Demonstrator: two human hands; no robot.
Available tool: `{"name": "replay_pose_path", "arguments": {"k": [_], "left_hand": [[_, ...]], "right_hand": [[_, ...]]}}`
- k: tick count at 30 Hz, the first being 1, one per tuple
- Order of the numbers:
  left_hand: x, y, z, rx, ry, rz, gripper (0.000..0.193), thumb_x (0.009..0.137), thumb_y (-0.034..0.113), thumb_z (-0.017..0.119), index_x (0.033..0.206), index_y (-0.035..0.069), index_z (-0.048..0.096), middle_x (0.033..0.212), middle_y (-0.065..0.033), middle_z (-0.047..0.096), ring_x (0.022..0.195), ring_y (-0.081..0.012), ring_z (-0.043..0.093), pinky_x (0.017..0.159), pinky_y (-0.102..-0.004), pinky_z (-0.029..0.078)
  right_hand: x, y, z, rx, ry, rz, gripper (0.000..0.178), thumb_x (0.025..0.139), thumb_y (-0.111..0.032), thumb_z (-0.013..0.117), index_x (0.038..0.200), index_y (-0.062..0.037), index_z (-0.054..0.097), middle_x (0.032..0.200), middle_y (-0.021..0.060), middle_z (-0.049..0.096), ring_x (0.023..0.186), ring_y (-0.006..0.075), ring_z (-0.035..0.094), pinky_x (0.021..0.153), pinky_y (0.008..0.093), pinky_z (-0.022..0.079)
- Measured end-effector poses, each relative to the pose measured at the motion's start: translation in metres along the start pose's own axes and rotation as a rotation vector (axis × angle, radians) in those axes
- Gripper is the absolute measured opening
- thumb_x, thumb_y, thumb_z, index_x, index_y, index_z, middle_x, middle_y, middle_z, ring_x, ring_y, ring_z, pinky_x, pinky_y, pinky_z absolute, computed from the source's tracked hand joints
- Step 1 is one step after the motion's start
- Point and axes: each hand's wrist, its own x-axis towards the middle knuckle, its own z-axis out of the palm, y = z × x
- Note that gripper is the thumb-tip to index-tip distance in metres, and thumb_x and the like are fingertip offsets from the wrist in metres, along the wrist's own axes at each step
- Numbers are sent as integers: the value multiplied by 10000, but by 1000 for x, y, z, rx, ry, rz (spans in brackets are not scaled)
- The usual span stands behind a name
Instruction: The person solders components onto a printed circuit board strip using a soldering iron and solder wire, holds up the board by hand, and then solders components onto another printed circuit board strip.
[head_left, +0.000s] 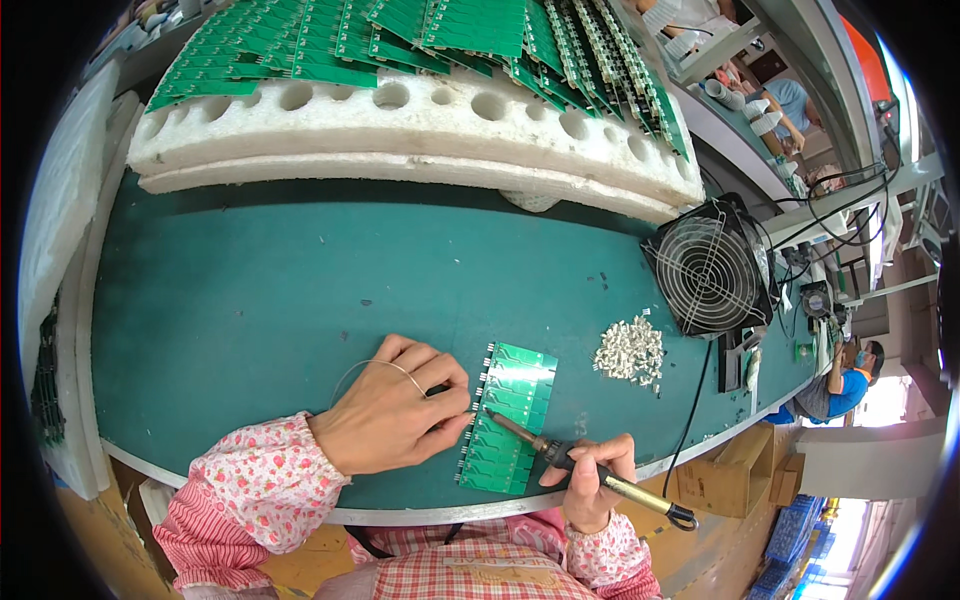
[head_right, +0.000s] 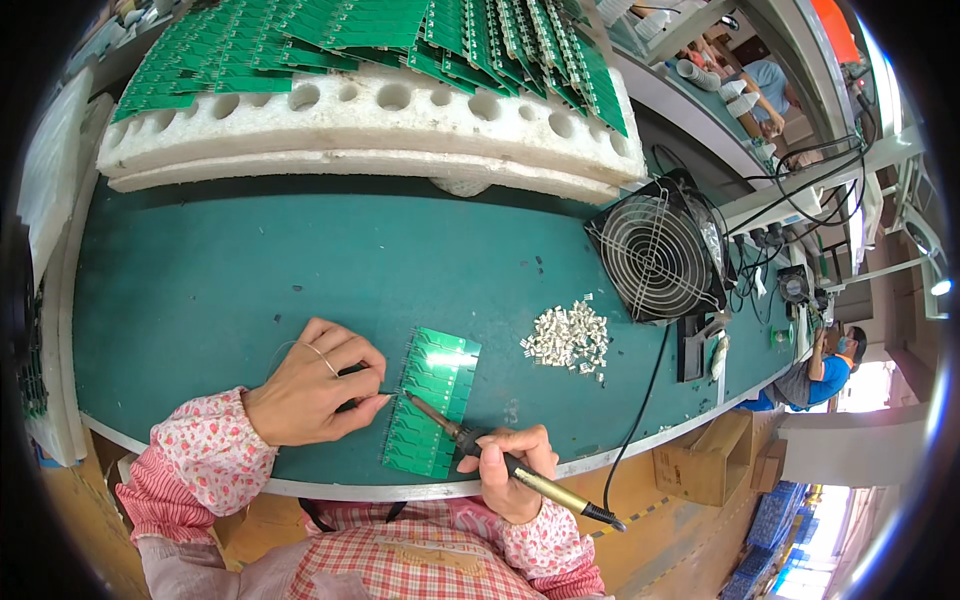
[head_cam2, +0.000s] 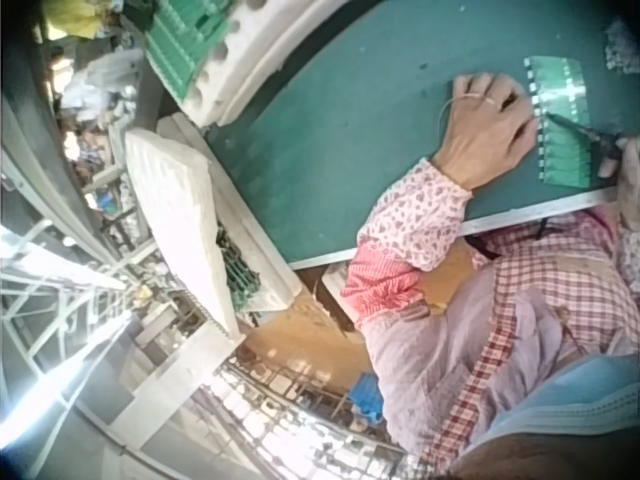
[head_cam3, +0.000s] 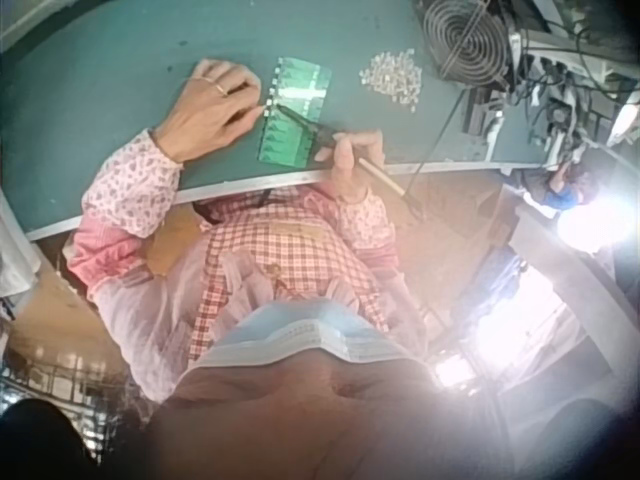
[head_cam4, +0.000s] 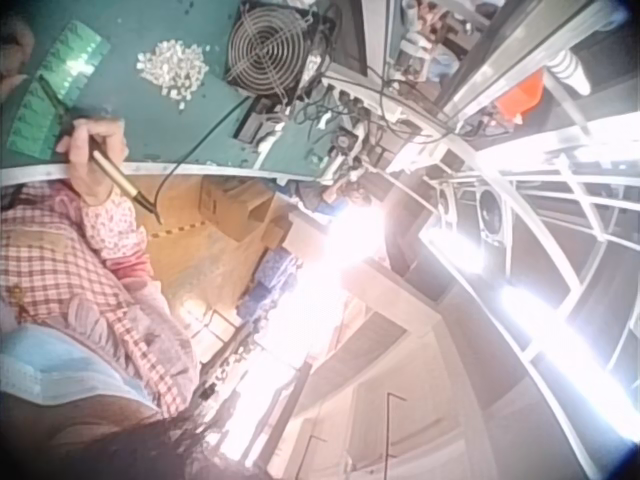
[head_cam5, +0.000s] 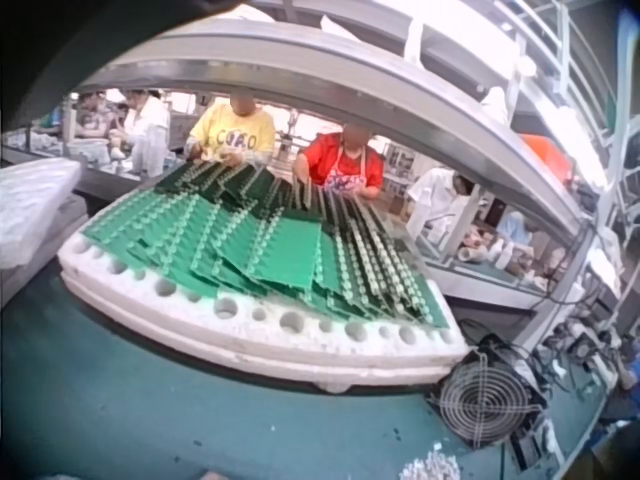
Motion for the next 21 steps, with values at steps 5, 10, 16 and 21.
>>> {"name": "replay_pose_path", "arguments": {"k": [5, 10, 16, 21], "left_hand": [[0, 0, 1, 19, 1, 0, 146, 747, 135, 729, 756, 109, 586, 910, 5, 566, 860, -210, 540, 807, -375, 377], [0, -1, 0, 0, 0, -8, 140, 757, 131, 719, 758, 100, 583, 907, 0, 560, 841, -210, 529, 807, -373, 379], [0, -1, 0, -8, 0, -22, 136, 760, 128, 713, 768, 95, 581, 911, -2, 558, 834, -208, 524, 807, -370, 377], [1, -1, 0, 0, -10, -25, 135, 765, 136, 713, 770, 102, 583, 911, 1, 556, 835, -206, 524, 800, -369, 376]], "right_hand": [[1, 0, 0, -7, -3, -10, 203, 923, -132, 611, 910, -10, 449, 646, 115, 633, 536, 152, 657, 490, 243, 508], [1, -2, -1, -29, -21, 1, 213, 930, -148, 603, 913, -6, 446, 660, 120, 634, 540, 159, 659, 490, 245, 510], [-1, -1, 0, 68, 68, 34, 251, 934, -186, 603, 917, 0, 435, 711, 154, 640, 545, 171, 660, 495, 260, 520], [-1, 0, -1, 45, 46, 40, 255, 933, -188, 607, 925, 1, 435, 716, 153, 641, 558, 177, 665, 508, 269, 529]]}}
